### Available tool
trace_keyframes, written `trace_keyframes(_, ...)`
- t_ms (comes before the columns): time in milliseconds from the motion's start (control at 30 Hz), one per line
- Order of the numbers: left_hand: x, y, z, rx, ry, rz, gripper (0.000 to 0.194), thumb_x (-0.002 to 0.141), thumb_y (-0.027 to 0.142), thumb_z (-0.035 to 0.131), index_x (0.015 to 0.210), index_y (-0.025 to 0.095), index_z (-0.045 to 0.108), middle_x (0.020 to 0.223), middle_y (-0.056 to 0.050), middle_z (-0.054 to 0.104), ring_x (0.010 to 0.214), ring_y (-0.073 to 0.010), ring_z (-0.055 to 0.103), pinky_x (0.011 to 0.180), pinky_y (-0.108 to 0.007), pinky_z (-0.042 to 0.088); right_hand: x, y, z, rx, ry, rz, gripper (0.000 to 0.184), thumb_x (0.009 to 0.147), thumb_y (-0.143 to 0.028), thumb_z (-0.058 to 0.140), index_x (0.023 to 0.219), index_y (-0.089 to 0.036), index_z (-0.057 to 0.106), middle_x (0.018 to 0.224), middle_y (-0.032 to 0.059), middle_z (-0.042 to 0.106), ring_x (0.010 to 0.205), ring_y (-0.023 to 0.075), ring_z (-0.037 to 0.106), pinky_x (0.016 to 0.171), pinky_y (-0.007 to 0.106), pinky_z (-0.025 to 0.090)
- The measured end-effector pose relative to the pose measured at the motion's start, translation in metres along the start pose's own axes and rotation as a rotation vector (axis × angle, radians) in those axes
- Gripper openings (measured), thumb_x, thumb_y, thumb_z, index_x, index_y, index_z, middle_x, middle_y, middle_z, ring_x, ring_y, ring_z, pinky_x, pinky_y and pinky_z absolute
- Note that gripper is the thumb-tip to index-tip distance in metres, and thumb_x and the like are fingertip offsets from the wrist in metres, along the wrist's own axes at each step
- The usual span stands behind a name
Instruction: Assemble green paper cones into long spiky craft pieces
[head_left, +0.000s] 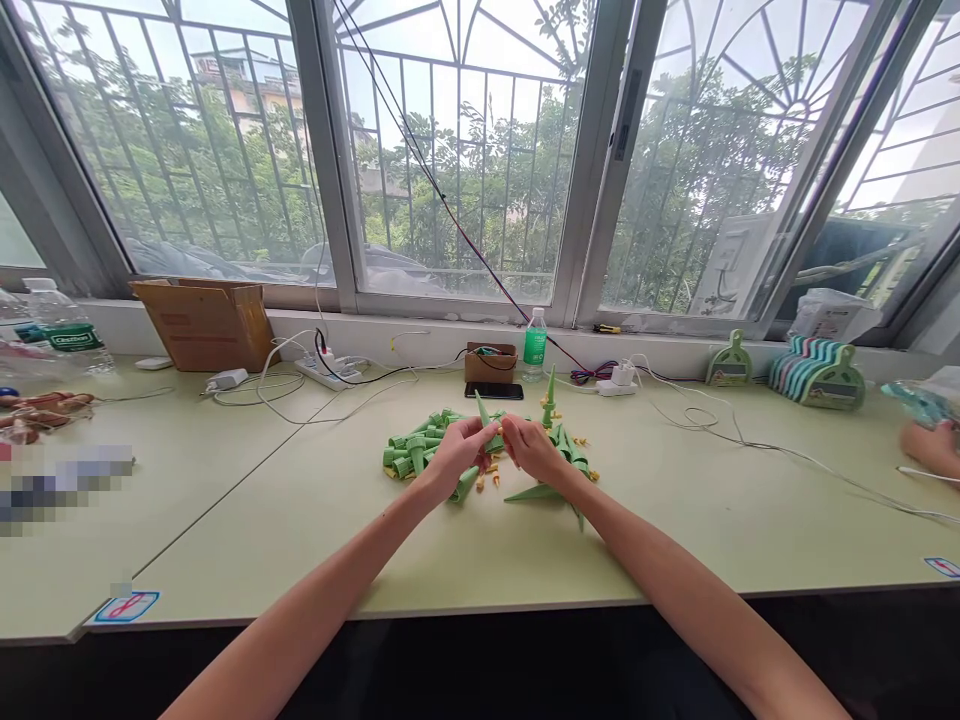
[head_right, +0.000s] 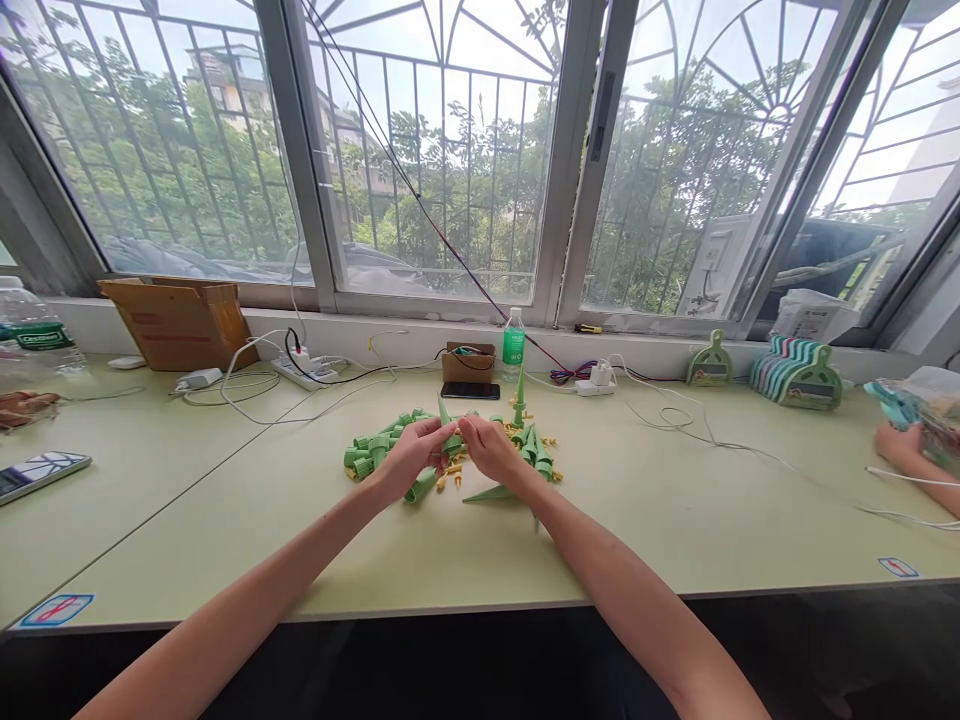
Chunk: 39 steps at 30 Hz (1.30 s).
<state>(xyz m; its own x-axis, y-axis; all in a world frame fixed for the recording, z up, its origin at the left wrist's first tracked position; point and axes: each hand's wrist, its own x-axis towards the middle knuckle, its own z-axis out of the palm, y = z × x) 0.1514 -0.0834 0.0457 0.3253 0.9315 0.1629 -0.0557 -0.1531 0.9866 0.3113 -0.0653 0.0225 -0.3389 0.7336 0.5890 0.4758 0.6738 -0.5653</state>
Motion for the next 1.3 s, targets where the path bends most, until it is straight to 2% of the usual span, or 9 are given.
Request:
trace_keyframes(367, -0.0035, 0.0025, 0.0015, 0.221, -0.014, 0.107, 0.031, 0.079, 0.044, 0.064, 0.072, 0.015, 0.056, 0.059, 0.003, 0.049, 0.045, -0.0091, 0.05, 0.042, -0.021, 0.04, -0.0006, 0.0025, 0.0004, 0.005, 0.01, 0.024, 0.059, 0.101, -0.051, 0.021, 0.053, -0.021, 0.04, 0.043, -0.002, 0.042, 0.044, 0.0113, 0.041, 0.053, 0.024, 0.035)
trace_keyframes(500, -0.0028, 0.0005, 0.0008, 0.256, -0.026, 0.133, 0.029, 0.08, 0.043, 0.062, 0.078, 0.015, 0.059, 0.063, 0.001, 0.053, 0.046, -0.009, 0.05, 0.042, -0.021, 0.041, -0.0001, 0.0018, 0.0004, 0.026, 0.012, 0.055, 0.064, 0.1, -0.053, 0.021, 0.048, -0.021, 0.039, 0.04, -0.0015, 0.041, 0.042, 0.0107, 0.041, 0.051, 0.024, 0.036)
trace_keyframes(767, -0.0013, -0.0022, -0.0001, 0.287, -0.043, 0.152, 0.034, 0.082, 0.047, 0.06, 0.081, 0.014, 0.06, 0.071, -0.002, 0.059, 0.044, -0.0079, 0.051, 0.041, -0.021, 0.041, 0.0003, -0.0024, 0.0001, 0.064, 0.025, 0.102, 0.068, 0.097, -0.059, 0.023, 0.044, -0.02, 0.04, 0.037, -0.001, 0.041, 0.038, 0.0096, 0.041, 0.048, 0.023, 0.036)
trace_keyframes(1300, -0.0021, -0.0023, -0.0011, 0.307, -0.043, 0.141, 0.035, 0.081, 0.049, 0.059, 0.077, 0.015, 0.058, 0.07, 0.0, 0.058, 0.042, -0.0086, 0.052, 0.039, -0.022, 0.041, 0.0005, -0.0032, -0.0001, 0.121, 0.005, 0.138, 0.07, 0.095, -0.062, 0.028, 0.041, -0.02, 0.042, 0.035, -0.0008, 0.042, 0.036, 0.0089, 0.042, 0.047, 0.022, 0.036)
